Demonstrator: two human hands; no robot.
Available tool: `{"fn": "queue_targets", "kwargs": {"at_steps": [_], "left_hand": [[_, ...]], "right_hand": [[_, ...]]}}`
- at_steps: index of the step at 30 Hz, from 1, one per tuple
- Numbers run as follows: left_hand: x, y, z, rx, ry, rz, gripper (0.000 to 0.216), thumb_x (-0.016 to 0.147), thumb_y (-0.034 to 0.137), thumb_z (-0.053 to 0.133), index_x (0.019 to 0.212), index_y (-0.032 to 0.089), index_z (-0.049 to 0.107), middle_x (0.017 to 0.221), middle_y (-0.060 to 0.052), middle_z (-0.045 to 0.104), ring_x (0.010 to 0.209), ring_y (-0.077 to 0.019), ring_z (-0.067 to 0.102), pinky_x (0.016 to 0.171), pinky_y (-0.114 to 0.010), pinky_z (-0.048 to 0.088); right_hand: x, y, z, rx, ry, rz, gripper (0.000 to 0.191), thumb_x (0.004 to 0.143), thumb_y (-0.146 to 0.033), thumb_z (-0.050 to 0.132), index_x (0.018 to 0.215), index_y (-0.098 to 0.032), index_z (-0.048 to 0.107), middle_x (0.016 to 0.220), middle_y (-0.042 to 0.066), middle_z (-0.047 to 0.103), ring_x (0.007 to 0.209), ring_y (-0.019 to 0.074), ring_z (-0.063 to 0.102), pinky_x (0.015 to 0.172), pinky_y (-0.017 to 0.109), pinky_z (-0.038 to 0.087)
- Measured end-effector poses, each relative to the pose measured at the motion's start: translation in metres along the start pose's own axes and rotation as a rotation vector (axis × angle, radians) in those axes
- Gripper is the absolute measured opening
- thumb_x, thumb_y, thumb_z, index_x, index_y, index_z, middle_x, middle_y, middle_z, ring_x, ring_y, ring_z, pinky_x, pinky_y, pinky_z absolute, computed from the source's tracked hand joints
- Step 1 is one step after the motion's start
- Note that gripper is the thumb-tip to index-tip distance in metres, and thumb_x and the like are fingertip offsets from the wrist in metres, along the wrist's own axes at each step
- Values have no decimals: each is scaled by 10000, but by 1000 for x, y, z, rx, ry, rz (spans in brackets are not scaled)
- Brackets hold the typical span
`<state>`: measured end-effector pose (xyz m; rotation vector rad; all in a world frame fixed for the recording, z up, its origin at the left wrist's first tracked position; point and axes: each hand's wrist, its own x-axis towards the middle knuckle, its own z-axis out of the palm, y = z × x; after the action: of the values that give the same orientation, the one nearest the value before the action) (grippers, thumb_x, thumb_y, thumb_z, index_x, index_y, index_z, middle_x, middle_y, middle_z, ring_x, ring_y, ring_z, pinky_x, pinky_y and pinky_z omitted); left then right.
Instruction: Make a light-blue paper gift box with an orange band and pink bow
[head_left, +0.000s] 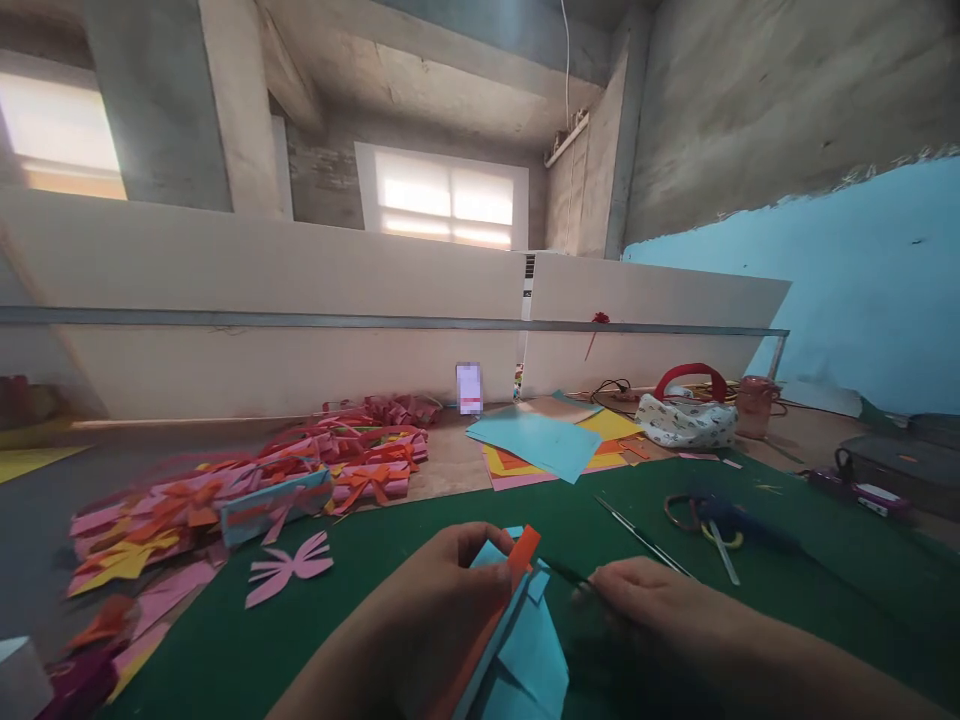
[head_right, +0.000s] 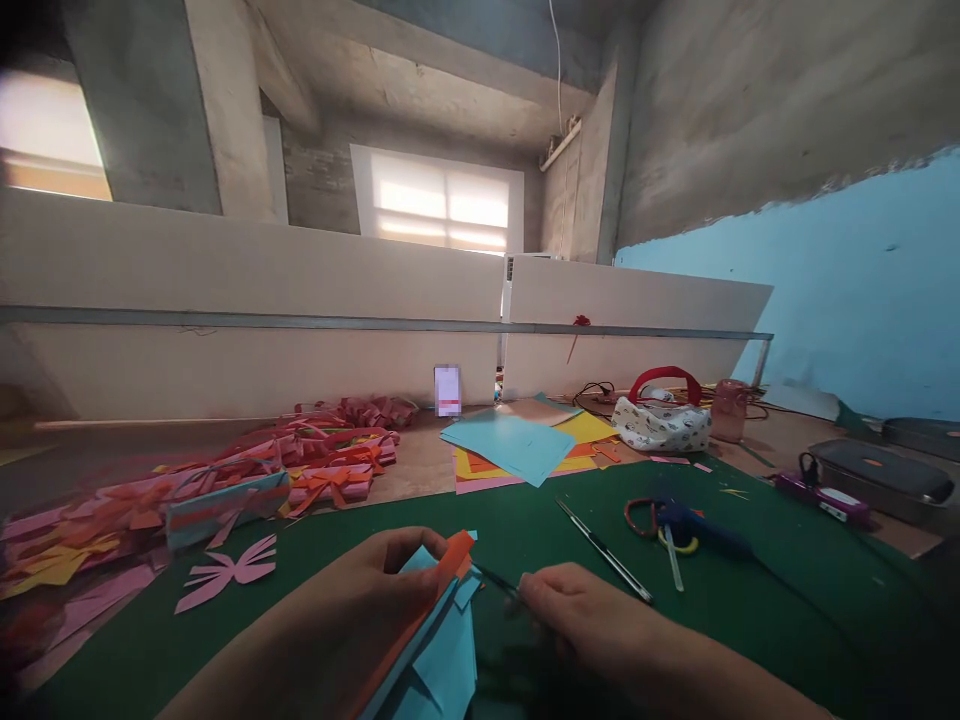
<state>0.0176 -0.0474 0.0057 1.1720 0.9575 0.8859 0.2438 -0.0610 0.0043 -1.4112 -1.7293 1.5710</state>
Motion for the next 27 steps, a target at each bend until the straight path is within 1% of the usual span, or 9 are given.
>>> {"fn": "queue_targets", "kwargs": {"at_steps": [3,5,9,13,16,20,23,27], "left_hand": [[-1,-1,6,-53,-5,-11,292,542,337,731,756,203,584,717,-18,647,702,-208,630,707,-359,468],[-3,-1,10,-71,3,-19,307,538,362,733,757,206,585,694,-24,643,699,-226,635,687,-375,476],[-3,-2,13,-108,-27,-8,300,542,388,733,719,208,572,648,-21,630,706,-237,639,691,-386,479],[-4,-3,14,-208,-105,28,297,533,344,747,694,197,545,635,-13,633,694,-226,640,752,-406,465],[-6,-2,16,-263,-140,44,281,526,304,754,669,187,541,630,-17,642,688,-218,638,778,-410,454],[-11,3,21,-289,-131,24,248,541,275,745,672,191,553,645,-19,657,702,-215,642,790,-404,447],[-15,5,24,-293,-126,7,232,547,267,742,680,190,569,644,-17,656,726,-217,643,787,-386,448],[-14,3,24,-326,-132,16,234,543,250,741,677,195,558,602,1,623,712,-219,639,778,-398,453]], "right_hand": [[-1,-9,15,56,19,96,378,821,-516,474,728,-158,553,564,-47,415,451,45,345,404,156,238],[-2,-17,21,87,5,138,351,834,-483,464,714,-165,549,535,-50,415,414,42,338,376,152,228],[-1,-24,30,165,-60,110,391,854,-495,422,683,-164,539,510,-50,414,355,30,300,331,153,173],[1,-22,34,223,-24,120,396,826,-522,463,673,-164,539,511,-52,430,341,23,289,315,150,166],[2,-19,34,243,-37,99,394,816,-521,485,666,-161,537,492,-58,415,335,21,271,311,152,153],[4,-16,35,273,-28,101,384,794,-538,514,716,-163,548,515,-62,421,342,18,267,316,153,136],[6,-12,34,292,-43,91,389,777,-547,534,715,-163,542,504,-70,409,331,14,253,314,162,118],[11,-4,33,326,-50,85,413,760,-567,543,679,-163,510,487,-78,394,321,12,238,314,173,92]]}}
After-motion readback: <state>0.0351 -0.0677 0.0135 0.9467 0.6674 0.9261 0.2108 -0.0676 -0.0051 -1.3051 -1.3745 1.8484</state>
